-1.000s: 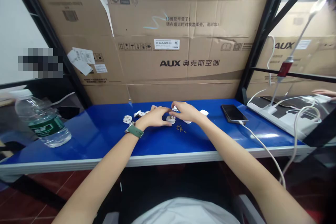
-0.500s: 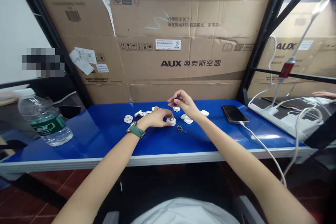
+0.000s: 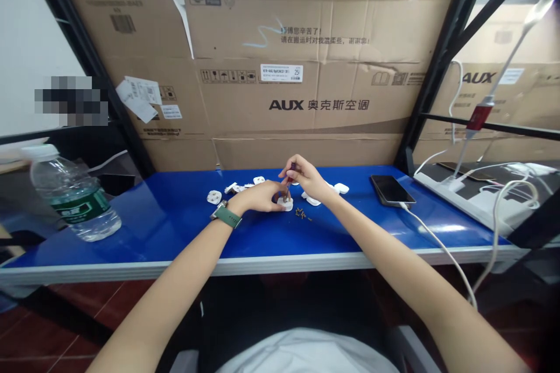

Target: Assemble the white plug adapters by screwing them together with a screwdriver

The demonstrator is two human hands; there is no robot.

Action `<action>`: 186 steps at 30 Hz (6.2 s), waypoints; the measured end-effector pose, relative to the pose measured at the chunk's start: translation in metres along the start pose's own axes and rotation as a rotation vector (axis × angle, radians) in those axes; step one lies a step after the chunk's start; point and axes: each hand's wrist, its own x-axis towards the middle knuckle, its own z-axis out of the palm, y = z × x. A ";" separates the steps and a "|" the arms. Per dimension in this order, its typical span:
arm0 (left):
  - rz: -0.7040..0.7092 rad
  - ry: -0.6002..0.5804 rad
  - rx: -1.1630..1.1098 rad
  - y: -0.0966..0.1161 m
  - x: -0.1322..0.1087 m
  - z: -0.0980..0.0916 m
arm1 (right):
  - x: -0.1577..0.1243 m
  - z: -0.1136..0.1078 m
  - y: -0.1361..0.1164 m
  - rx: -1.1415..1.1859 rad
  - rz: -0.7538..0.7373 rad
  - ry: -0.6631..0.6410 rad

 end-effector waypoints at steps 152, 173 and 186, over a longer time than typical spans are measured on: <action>-0.051 -0.024 -0.004 -0.002 0.002 0.002 | -0.004 -0.003 -0.020 -0.214 0.078 0.237; 0.052 0.183 0.031 0.014 0.011 0.005 | -0.003 -0.006 -0.020 -0.264 0.061 0.330; 0.071 0.105 0.124 0.018 0.007 0.006 | -0.004 -0.013 -0.024 -0.365 0.014 0.455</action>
